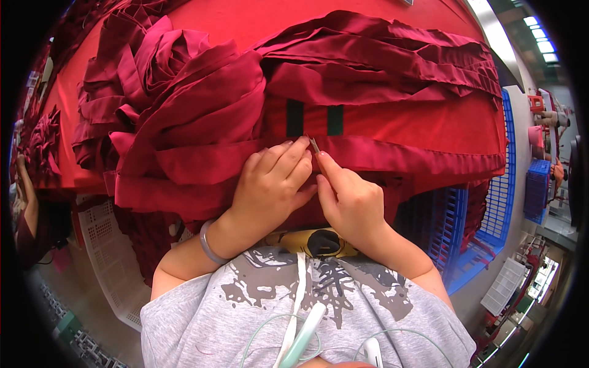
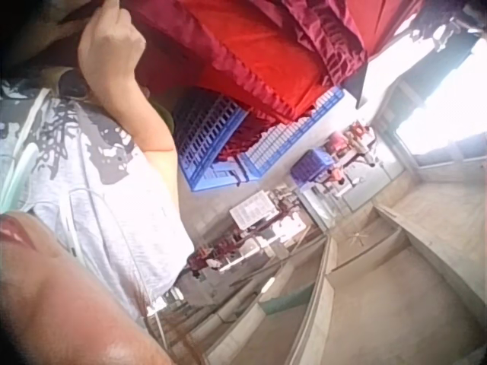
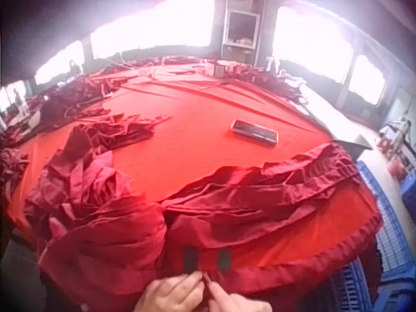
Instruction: The person uses a small blade to trim excess threads and loose edges from a large piece of red fabric laid on a table. They repeatedly lift and reposition sections of the fabric to access different areas while continuing to trim.
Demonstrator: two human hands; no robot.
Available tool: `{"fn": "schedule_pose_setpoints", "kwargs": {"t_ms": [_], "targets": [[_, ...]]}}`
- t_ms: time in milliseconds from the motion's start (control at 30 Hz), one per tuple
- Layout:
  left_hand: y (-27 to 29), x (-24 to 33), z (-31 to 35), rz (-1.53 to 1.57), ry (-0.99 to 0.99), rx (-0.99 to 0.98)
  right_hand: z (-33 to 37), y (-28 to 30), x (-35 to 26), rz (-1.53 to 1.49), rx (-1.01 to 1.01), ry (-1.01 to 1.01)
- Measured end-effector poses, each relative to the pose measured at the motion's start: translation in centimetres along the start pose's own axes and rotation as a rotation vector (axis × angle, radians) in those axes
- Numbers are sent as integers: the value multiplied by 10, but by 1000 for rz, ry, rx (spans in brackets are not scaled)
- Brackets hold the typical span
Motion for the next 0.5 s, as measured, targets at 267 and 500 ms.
{"fn": "schedule_pose_setpoints", "kwargs": {"t_ms": [267, 500], "targets": [[2, -1, 1, 68, 33, -20, 0, 23, 3, -12, 103, -22], [-1, -2, 3, 43, 30, -40, -1, 14, 5, 89, 67, -12]]}}
Point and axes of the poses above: each hand's wrist, its own z-axis away from the middle knuckle, its own y-axis out of the back of the hand, x = y × z, the point moved 9 cm from there along -z, towards the middle knuckle, and after that the axes turned 3 degrees about z, right-handed, at the moved point
